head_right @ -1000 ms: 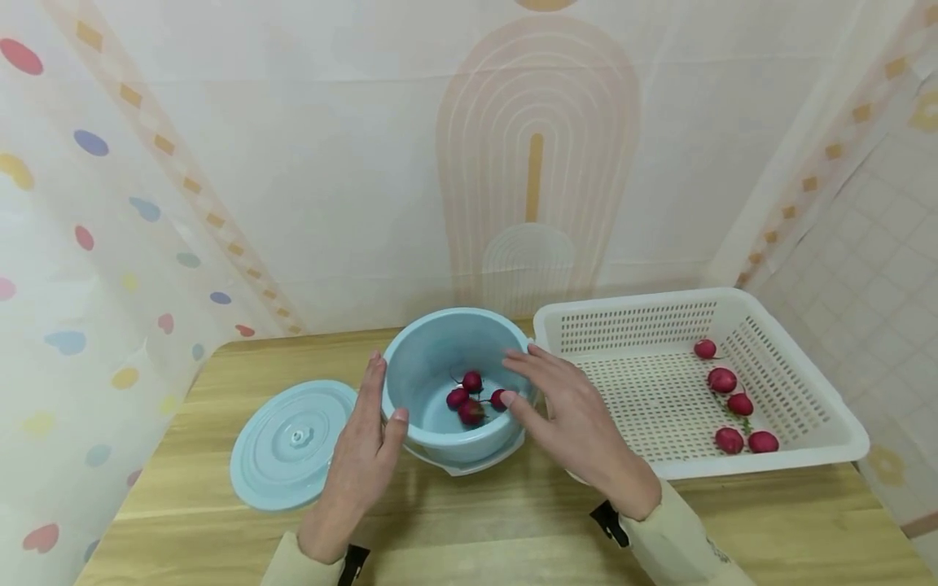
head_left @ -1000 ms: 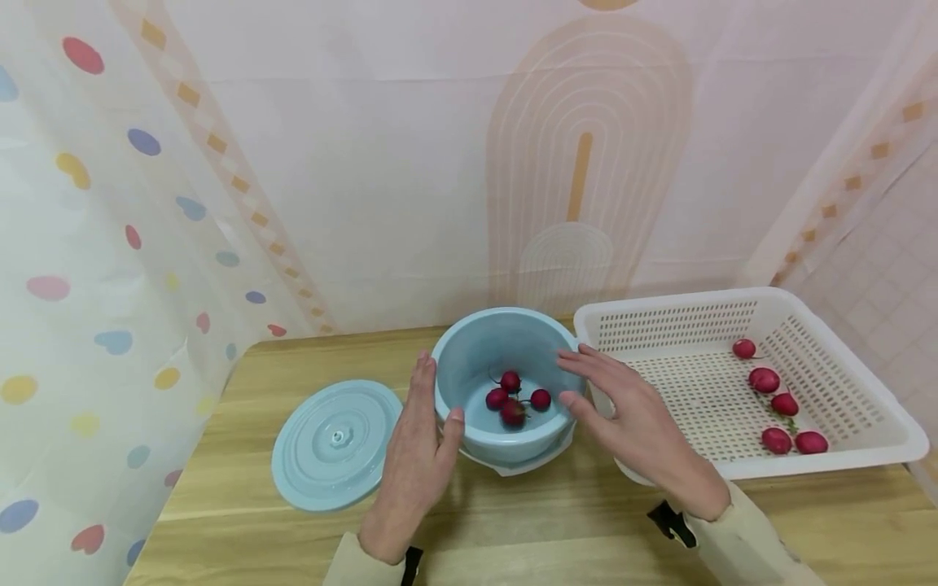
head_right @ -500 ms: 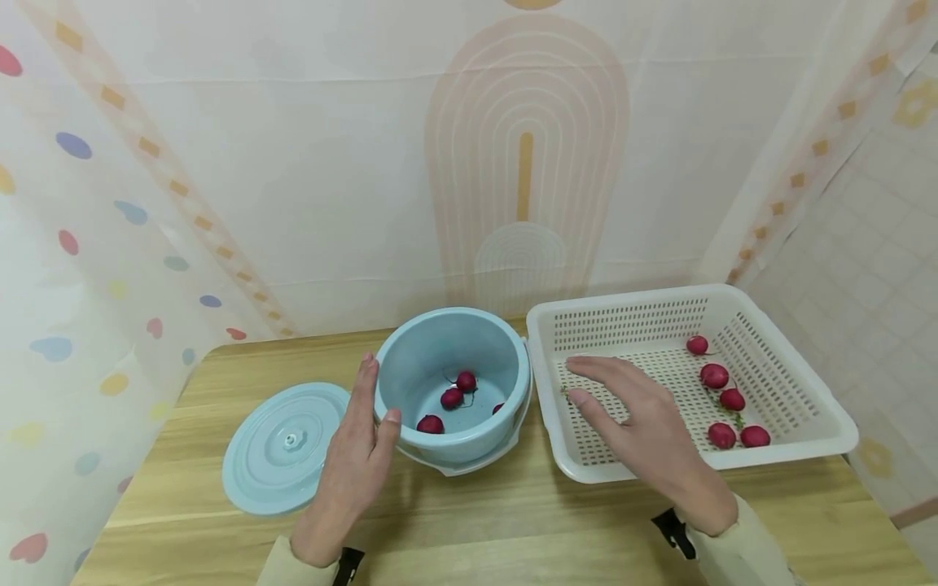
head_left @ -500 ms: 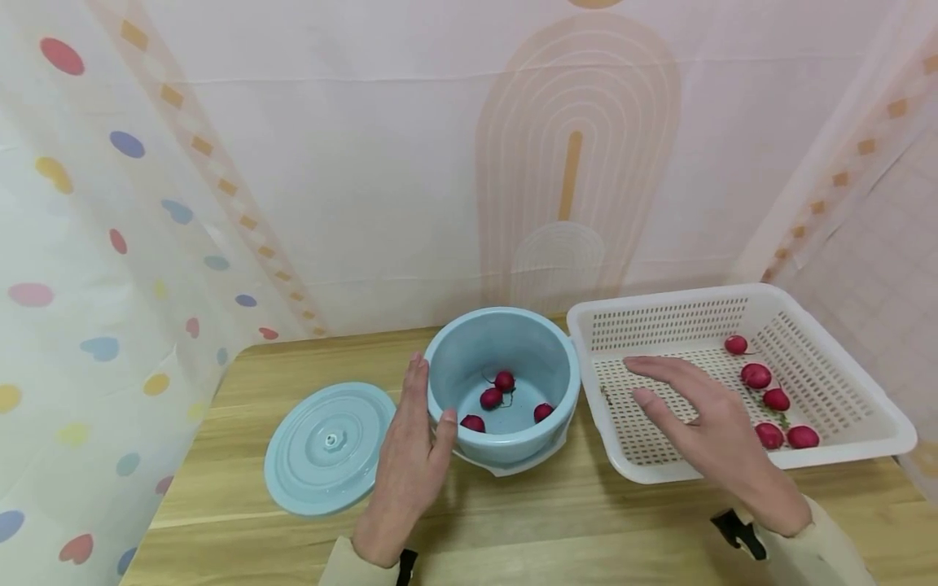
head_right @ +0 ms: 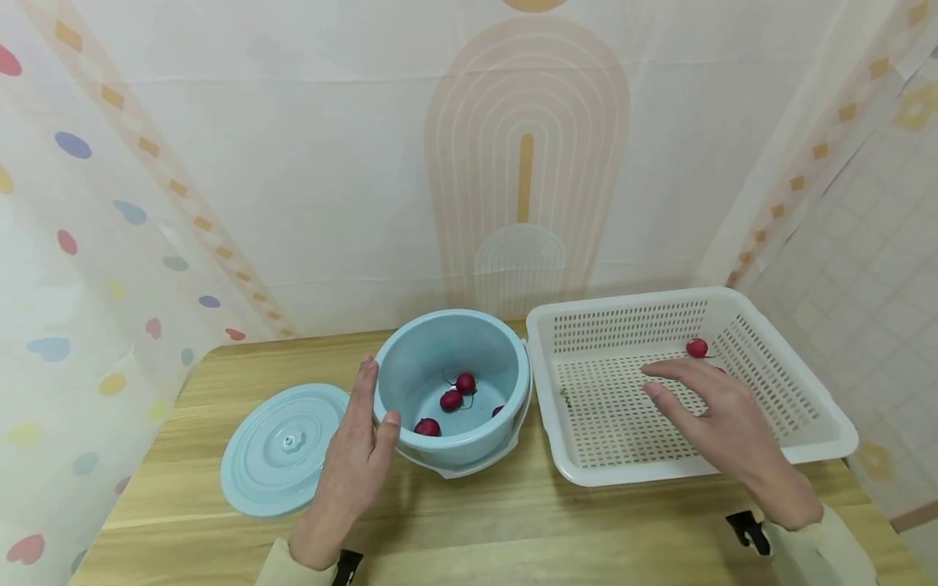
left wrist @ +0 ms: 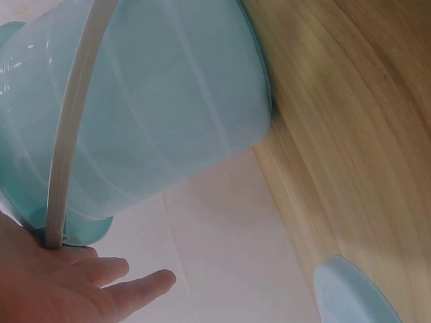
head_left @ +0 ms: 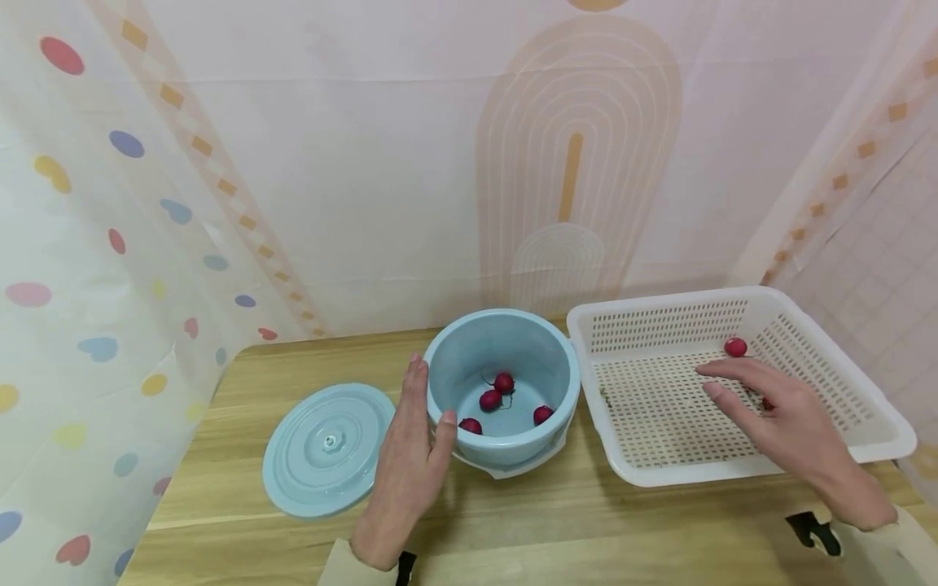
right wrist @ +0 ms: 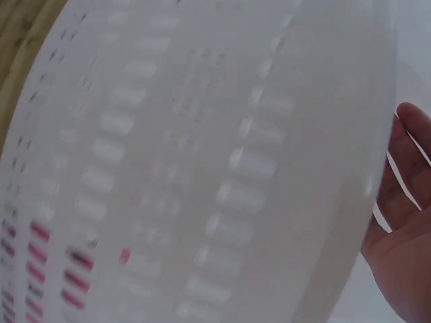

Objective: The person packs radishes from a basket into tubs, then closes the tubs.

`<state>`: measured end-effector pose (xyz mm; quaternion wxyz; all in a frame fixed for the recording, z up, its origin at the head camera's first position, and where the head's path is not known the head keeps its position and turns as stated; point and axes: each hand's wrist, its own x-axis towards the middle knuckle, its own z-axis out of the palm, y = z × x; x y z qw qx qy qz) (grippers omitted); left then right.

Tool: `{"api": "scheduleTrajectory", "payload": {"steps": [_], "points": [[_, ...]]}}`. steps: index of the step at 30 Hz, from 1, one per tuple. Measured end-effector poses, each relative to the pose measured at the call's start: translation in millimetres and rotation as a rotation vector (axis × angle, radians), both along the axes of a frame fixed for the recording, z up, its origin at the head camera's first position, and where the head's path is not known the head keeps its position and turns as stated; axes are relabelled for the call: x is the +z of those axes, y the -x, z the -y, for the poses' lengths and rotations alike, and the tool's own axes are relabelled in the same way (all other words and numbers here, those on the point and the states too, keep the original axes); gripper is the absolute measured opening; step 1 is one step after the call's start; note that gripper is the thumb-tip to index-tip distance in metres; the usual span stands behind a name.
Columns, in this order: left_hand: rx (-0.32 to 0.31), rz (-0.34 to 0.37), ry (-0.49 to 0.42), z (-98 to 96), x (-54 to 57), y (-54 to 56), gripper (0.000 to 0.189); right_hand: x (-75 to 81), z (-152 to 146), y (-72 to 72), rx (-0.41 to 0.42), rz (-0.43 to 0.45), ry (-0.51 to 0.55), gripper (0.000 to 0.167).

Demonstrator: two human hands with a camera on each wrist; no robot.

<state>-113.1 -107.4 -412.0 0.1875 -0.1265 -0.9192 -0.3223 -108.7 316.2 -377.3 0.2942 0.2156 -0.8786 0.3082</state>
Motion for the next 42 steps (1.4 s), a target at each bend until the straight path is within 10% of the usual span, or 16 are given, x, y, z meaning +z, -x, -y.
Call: {"api": "scheduleTrajectory", "payload": {"steps": [29,42], "points": [[0.002,0.002,-0.007,0.3,-1.2,-0.4,0.071,-9.1,-107.6,10.2,-0.073,0.631,-0.170,0.027],[-0.002,-0.005,-0.005,0.5,-1.6,-0.3,0.072,-12.6,-114.8,27.0,0.079,0.841,-0.259,0.039]]}}
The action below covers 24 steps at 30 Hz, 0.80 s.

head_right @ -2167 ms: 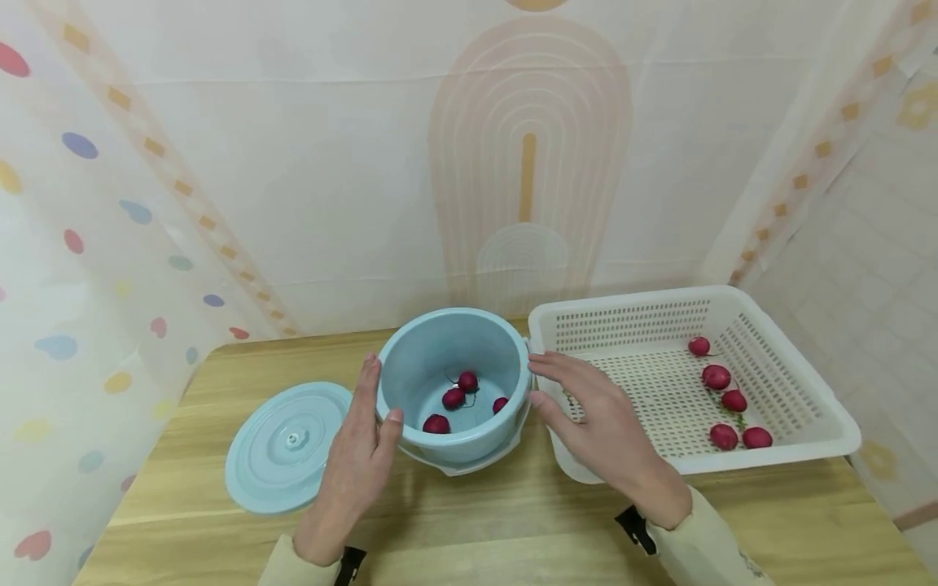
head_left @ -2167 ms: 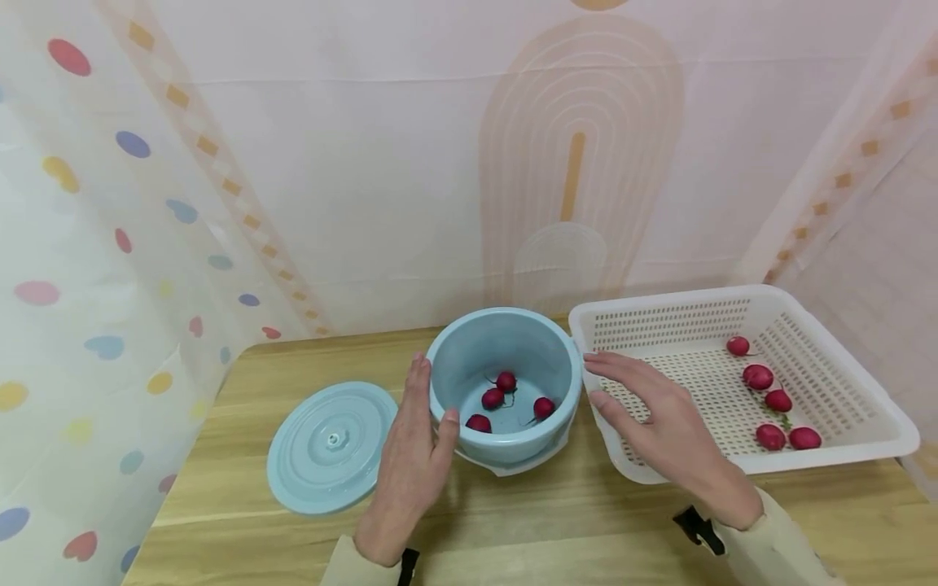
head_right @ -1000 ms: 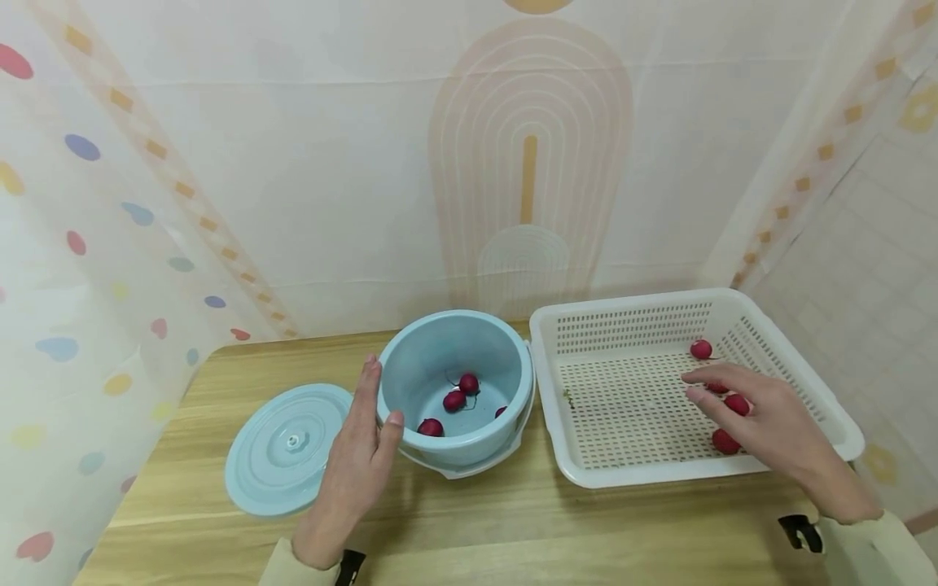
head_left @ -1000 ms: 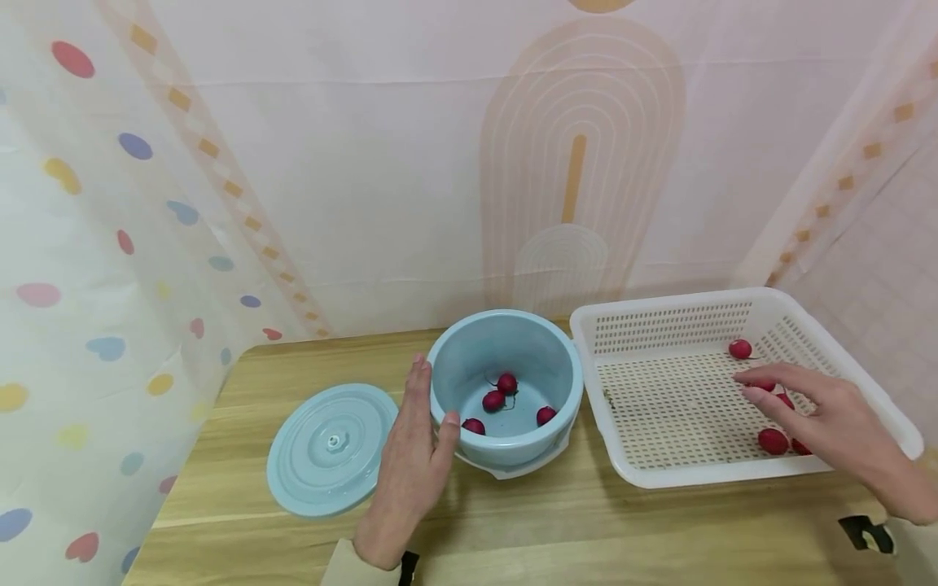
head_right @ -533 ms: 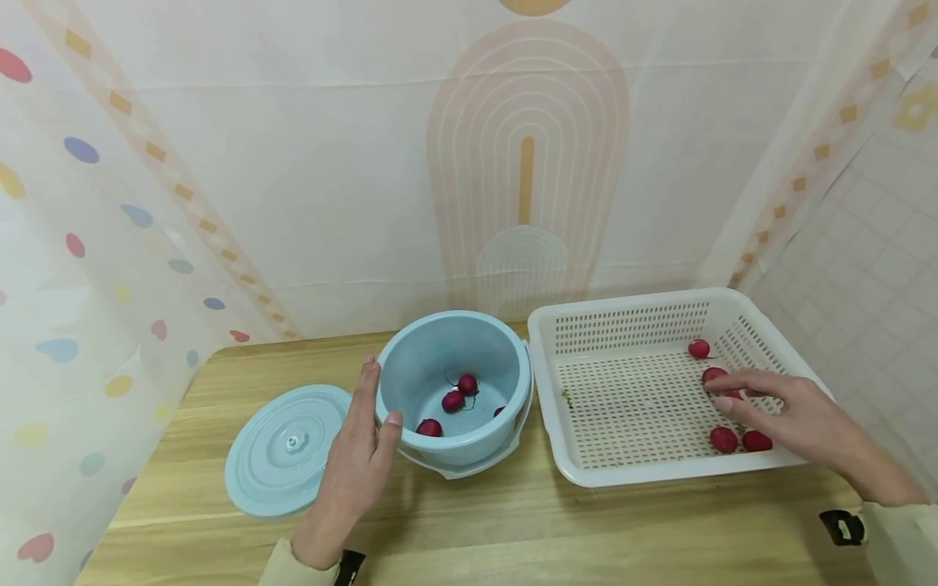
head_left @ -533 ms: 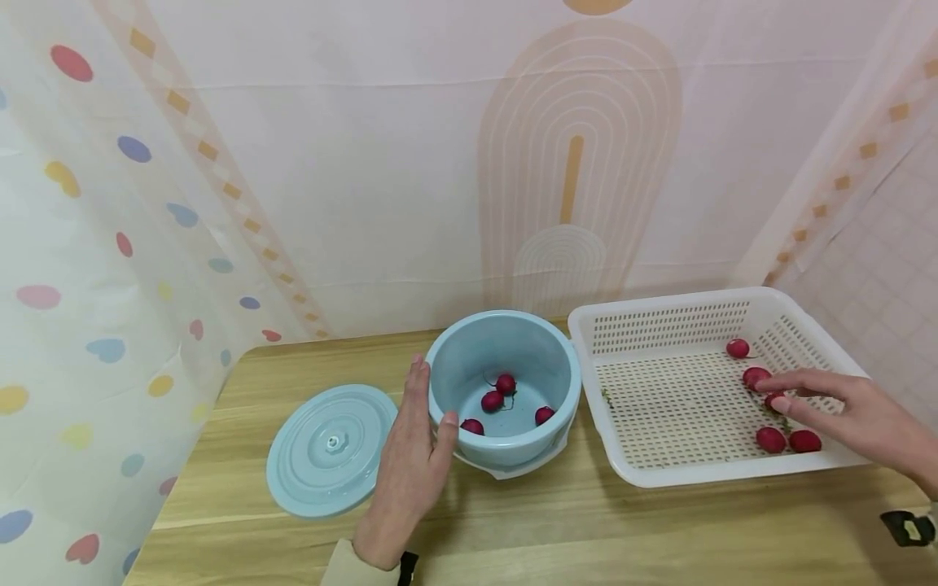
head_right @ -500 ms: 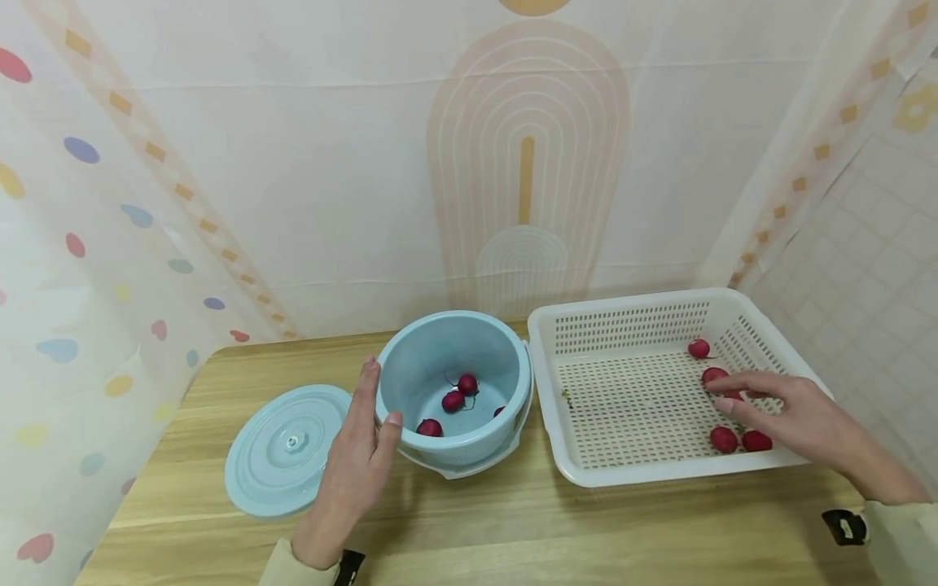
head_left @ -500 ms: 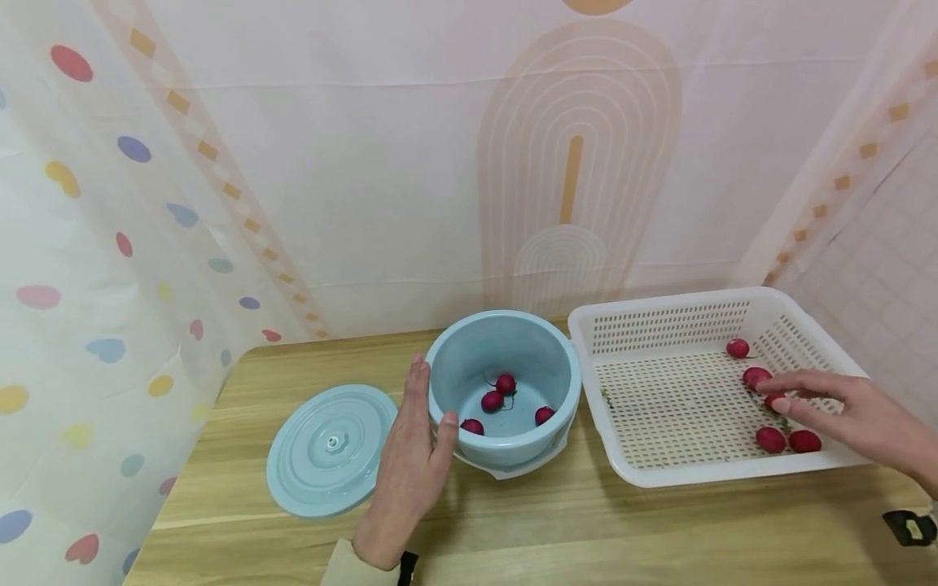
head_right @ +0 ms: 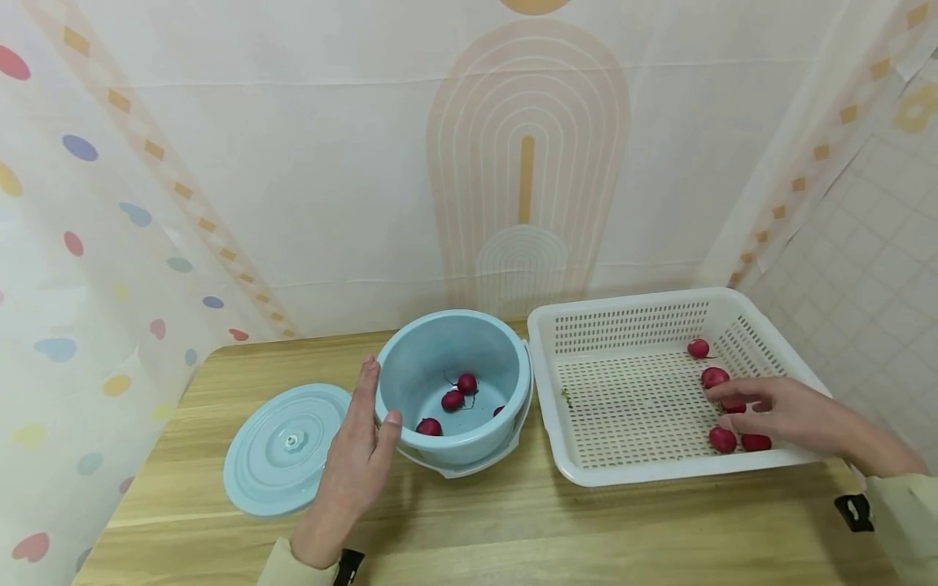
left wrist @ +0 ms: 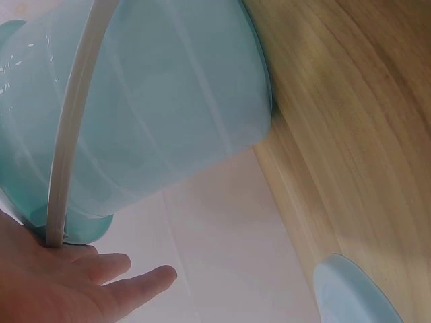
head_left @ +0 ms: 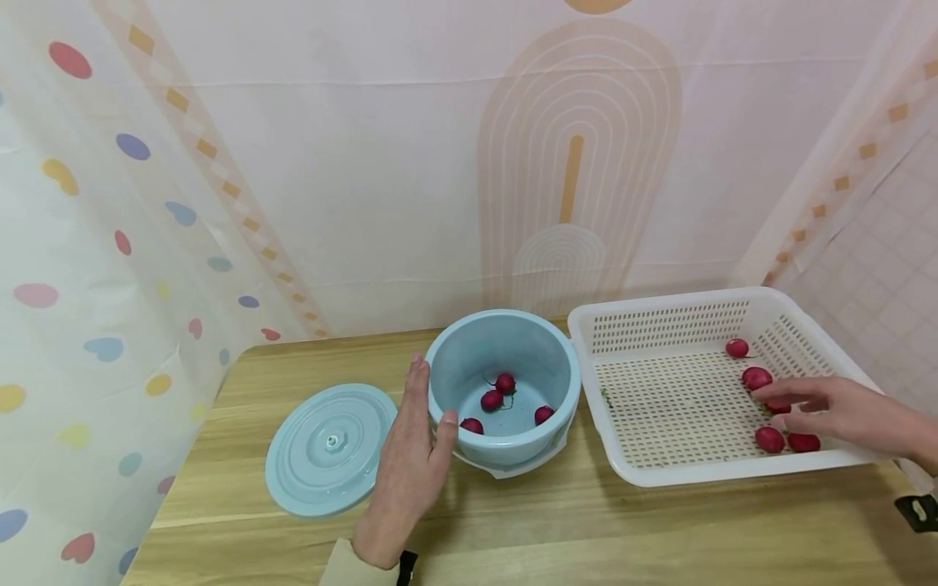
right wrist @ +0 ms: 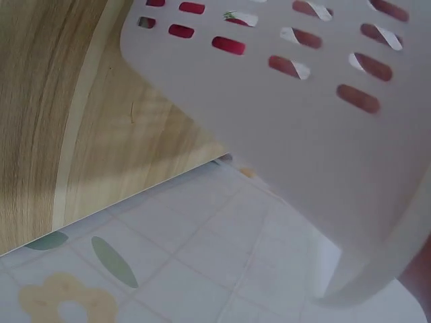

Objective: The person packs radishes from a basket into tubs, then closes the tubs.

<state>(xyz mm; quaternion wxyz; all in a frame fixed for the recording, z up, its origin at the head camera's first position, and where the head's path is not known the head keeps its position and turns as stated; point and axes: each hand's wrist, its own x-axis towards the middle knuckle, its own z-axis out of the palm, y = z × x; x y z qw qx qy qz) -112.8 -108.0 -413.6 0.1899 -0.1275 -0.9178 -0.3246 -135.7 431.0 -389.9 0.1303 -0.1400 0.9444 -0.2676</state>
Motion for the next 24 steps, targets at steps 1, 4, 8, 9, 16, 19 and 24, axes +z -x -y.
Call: {"api": "scheduleTrajectory", "payload": {"steps": [1,4,8,9,16,19,24], "points": [[0.000,-0.001,0.000,0.0,0.1,0.0,0.072,-0.7,-0.9,1.4,0.008,0.015,0.010,0.040],[-0.001,-0.003,-0.001,0.0,0.1,-0.2,0.071,-3.7,-4.3,6.2,0.055,0.057,0.066,0.039],[-0.003,-0.006,-0.007,0.1,-0.1,0.1,0.071,-6.8,-8.4,11.4,0.125,0.111,0.115,0.036],[-0.004,-0.006,-0.010,0.2,-0.1,0.2,0.071,-7.4,-9.2,12.5,0.138,0.110,0.107,0.035],[-0.006,-0.006,-0.013,0.2,-0.5,0.3,0.071,-10.9,-10.7,18.1,0.215,0.108,0.034,0.031],[-0.005,-0.003,-0.011,0.1,-0.3,0.2,0.071,-11.8,-10.0,20.0,0.246,0.129,0.033,0.030],[-0.003,0.008,-0.010,0.2,0.4,0.1,0.071,-16.9,-11.2,22.8,0.341,0.100,0.075,0.025]]}}
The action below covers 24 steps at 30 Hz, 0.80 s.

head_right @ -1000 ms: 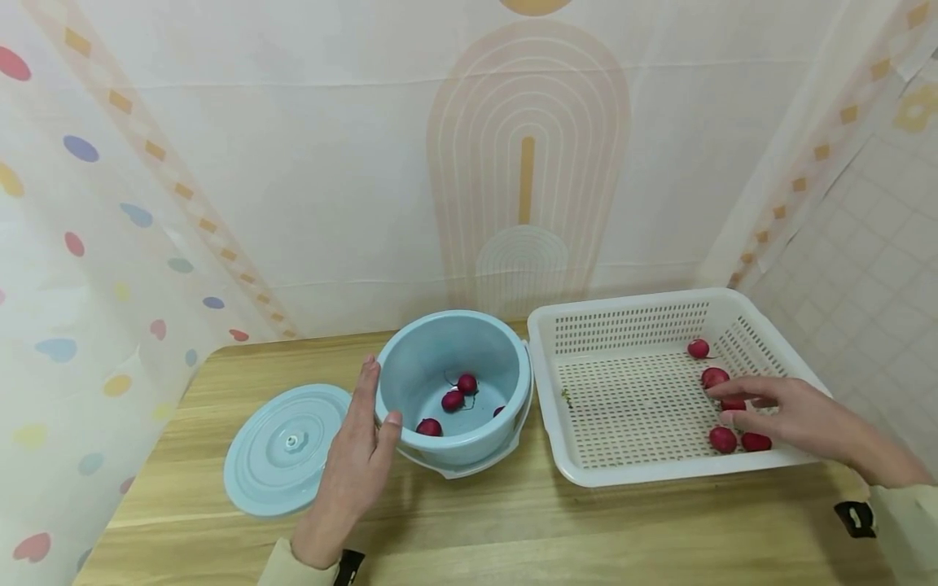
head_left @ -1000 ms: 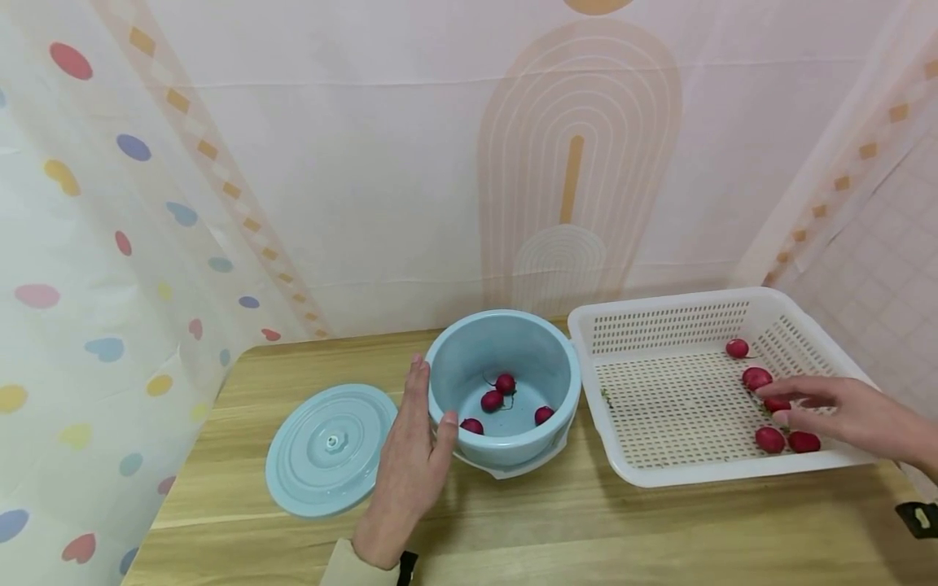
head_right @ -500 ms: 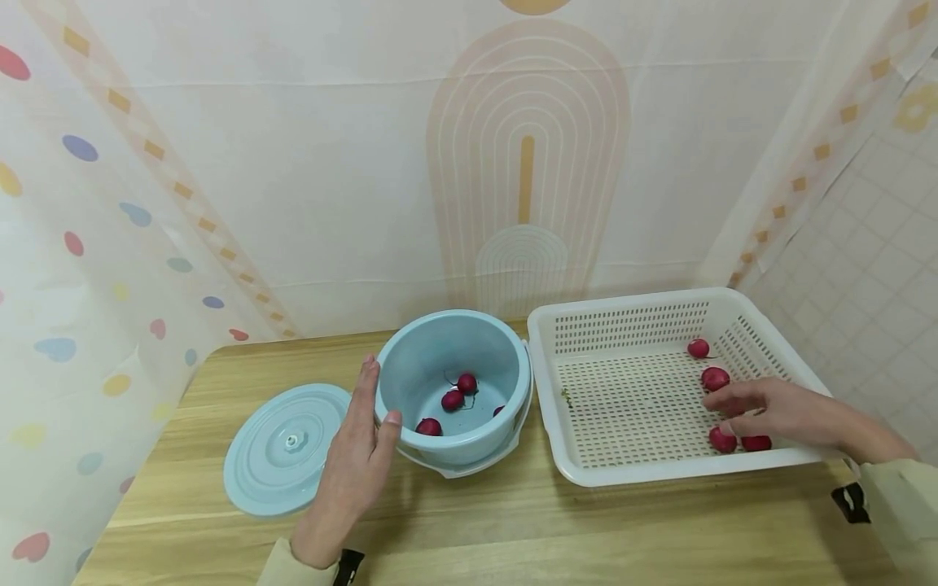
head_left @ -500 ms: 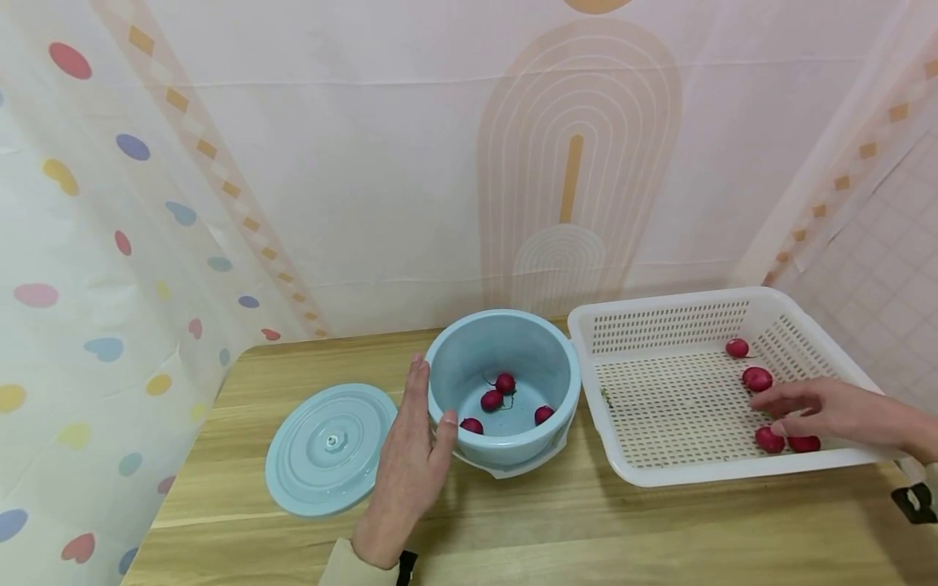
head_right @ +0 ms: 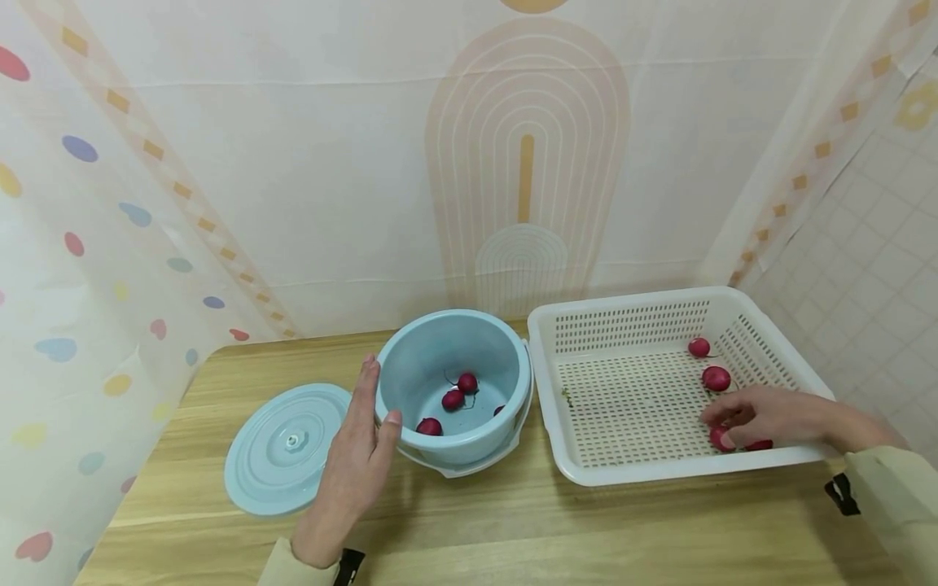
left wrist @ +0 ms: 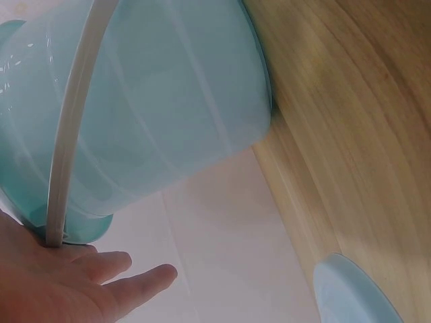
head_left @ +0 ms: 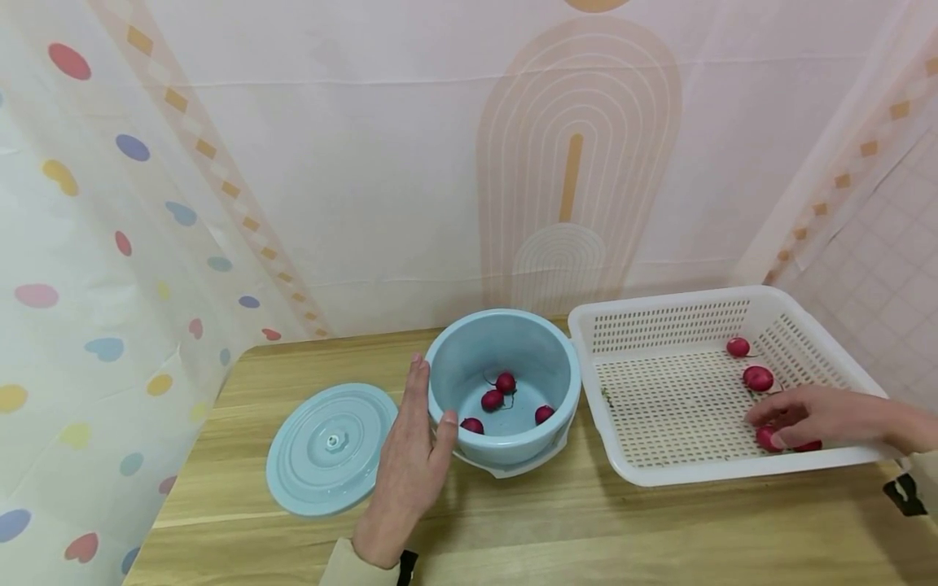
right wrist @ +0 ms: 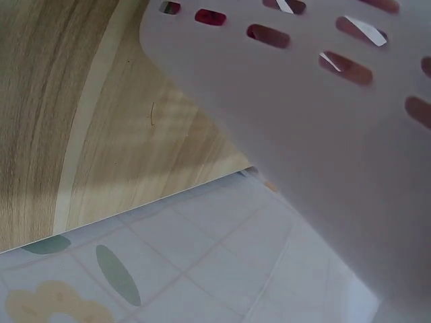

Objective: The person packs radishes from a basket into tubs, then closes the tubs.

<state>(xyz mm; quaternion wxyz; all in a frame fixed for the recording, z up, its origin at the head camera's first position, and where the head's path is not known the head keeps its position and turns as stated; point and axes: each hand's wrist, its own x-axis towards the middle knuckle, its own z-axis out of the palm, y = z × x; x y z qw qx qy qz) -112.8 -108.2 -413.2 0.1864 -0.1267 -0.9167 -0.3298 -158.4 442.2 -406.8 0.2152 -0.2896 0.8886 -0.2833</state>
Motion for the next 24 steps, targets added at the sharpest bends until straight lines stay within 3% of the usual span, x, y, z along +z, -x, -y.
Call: {"api": "scheduleTrajectory", "payload": {"steps": [5,12,19,24], "points": [[0.001,0.003,-0.002,-0.2,-0.2,-0.3,0.071,-4.1,-1.9,2.3,0.070,0.008,0.068,0.026],[0.002,0.001,-0.013,-0.4,-0.9,-0.5,0.071,-4.0,-1.3,3.7,0.037,0.082,0.064,0.020],[0.003,-0.003,-0.013,-0.6,-1.7,-0.3,0.071,-4.8,-1.2,3.5,0.052,-0.067,0.017,0.017],[0.000,-0.007,-0.015,-0.8,-2.0,-0.3,0.071,0.8,3.2,-0.3,-0.061,-0.138,-0.063,0.020]]}}
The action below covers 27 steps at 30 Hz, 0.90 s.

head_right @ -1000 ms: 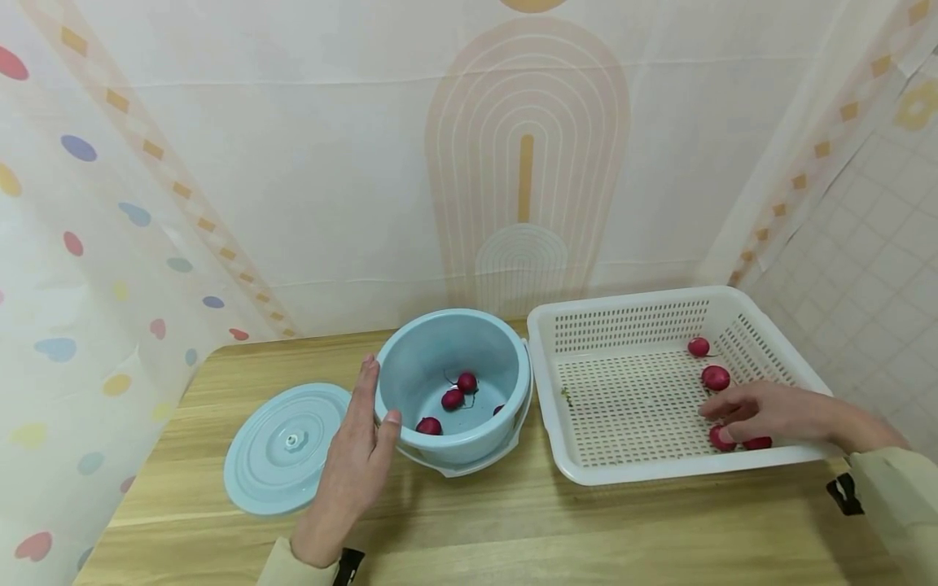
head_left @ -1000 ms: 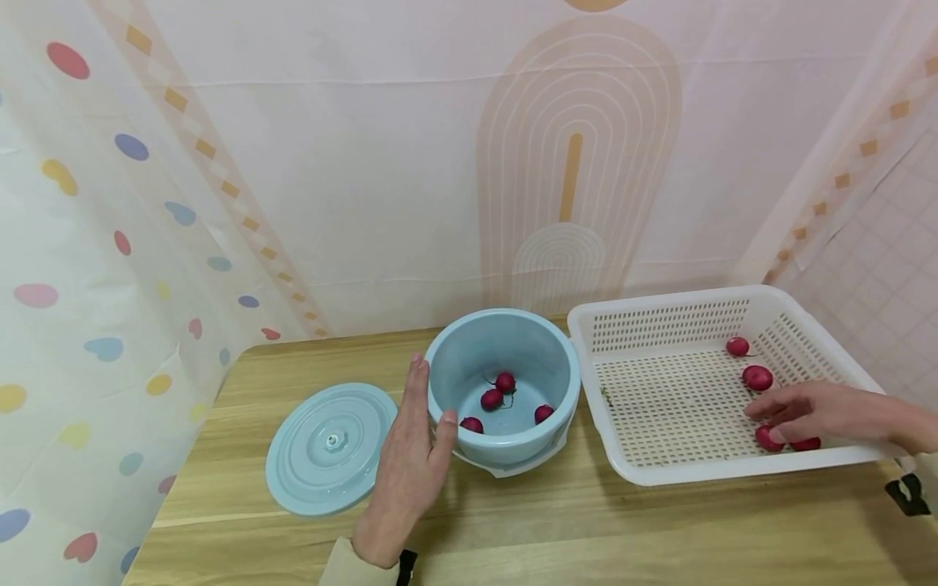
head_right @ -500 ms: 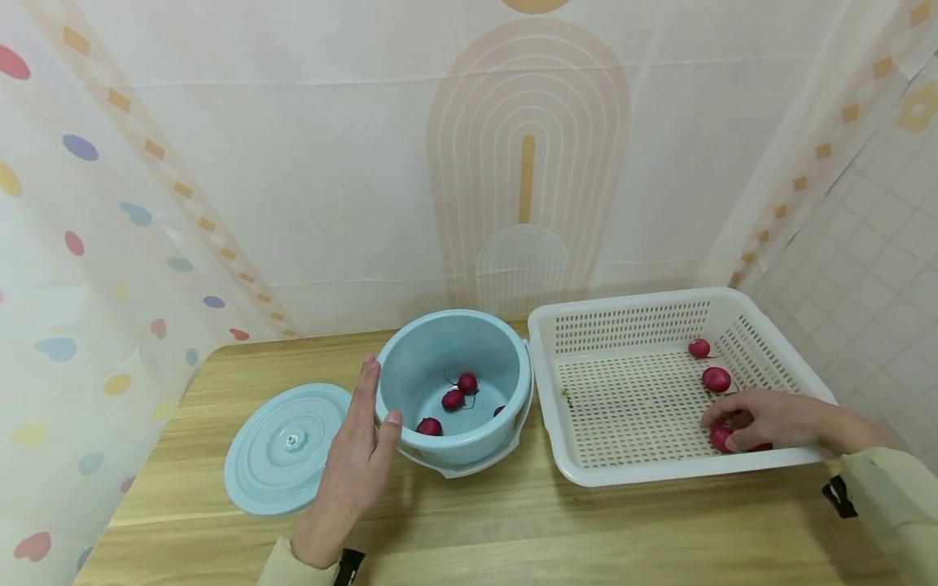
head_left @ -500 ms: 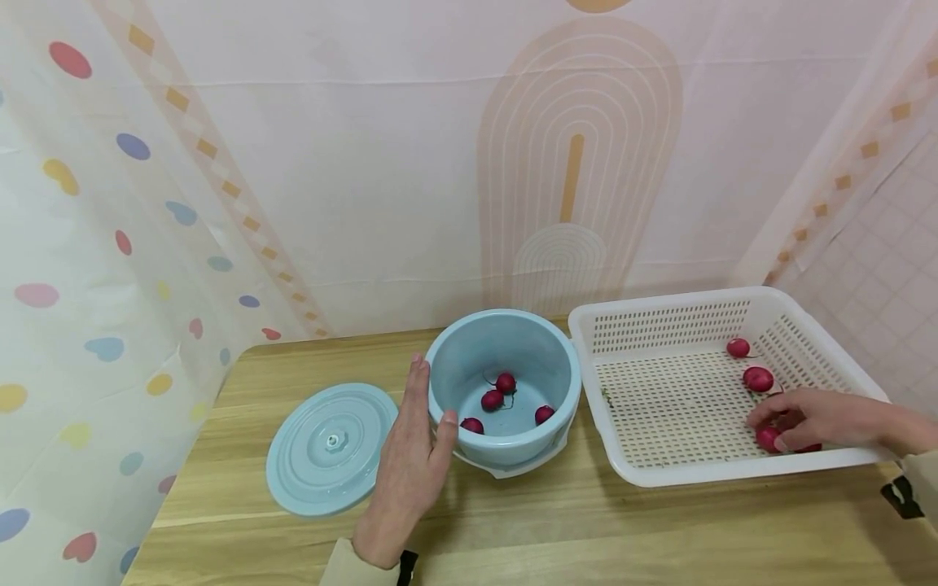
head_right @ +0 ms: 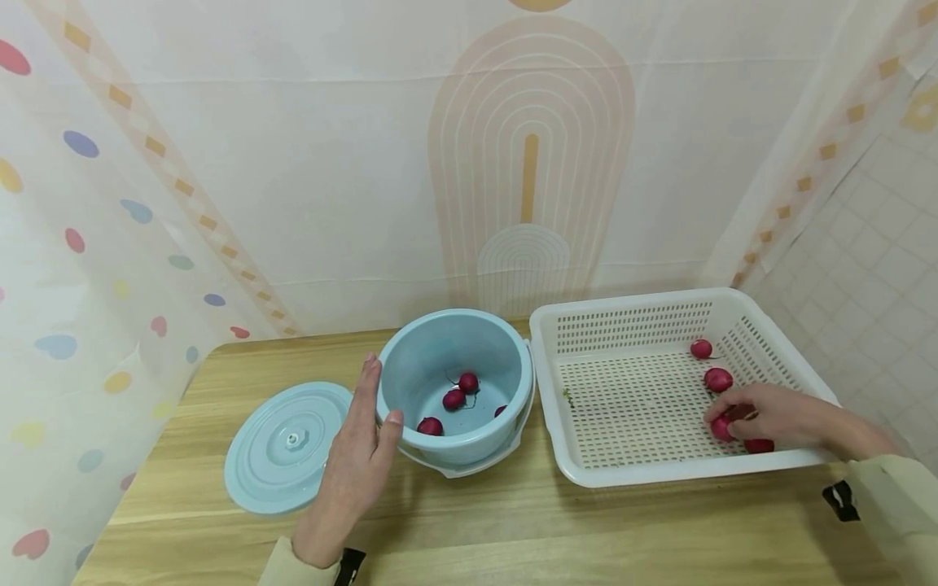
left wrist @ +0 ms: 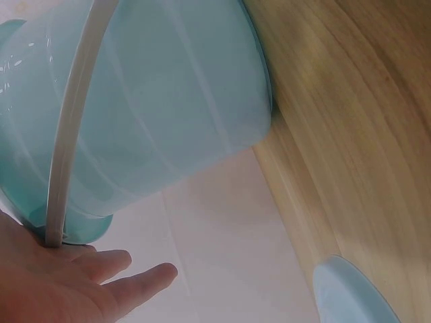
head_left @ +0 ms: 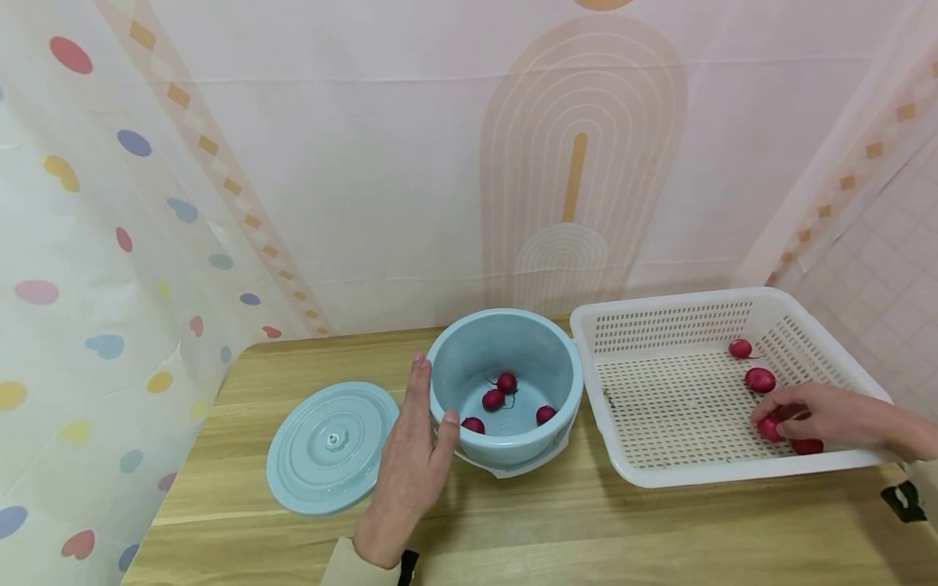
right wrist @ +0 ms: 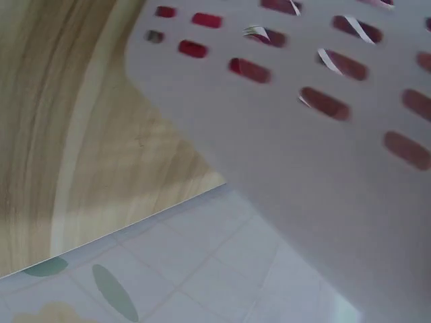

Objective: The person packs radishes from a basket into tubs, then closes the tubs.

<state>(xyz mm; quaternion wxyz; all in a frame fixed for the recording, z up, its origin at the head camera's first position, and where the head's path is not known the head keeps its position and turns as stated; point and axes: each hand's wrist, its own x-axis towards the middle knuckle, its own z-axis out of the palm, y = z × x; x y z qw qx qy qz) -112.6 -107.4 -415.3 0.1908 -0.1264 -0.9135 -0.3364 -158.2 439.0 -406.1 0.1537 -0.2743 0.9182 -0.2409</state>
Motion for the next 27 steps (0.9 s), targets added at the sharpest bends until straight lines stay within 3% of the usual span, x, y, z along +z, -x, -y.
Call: {"api": "scheduleTrajectory", "payload": {"steps": [3,9,17,27], "points": [[-0.001,-0.003,0.000,-0.1,0.1,-0.3,0.071,2.5,2.7,-3.1,-0.063,-0.006,0.017,0.019],[-0.002,0.002,-0.003,-0.6,0.5,-0.6,0.072,6.8,6.8,-9.8,-0.109,-0.064,0.127,0.022],[0.006,0.034,-0.005,-1.2,1.2,-1.1,0.072,9.7,15.4,-19.7,-0.125,-0.264,0.281,0.039],[0.008,0.029,-0.001,-1.2,1.6,-1.0,0.073,22.3,36.8,-30.5,-0.183,-0.359,0.328,0.038]]}}
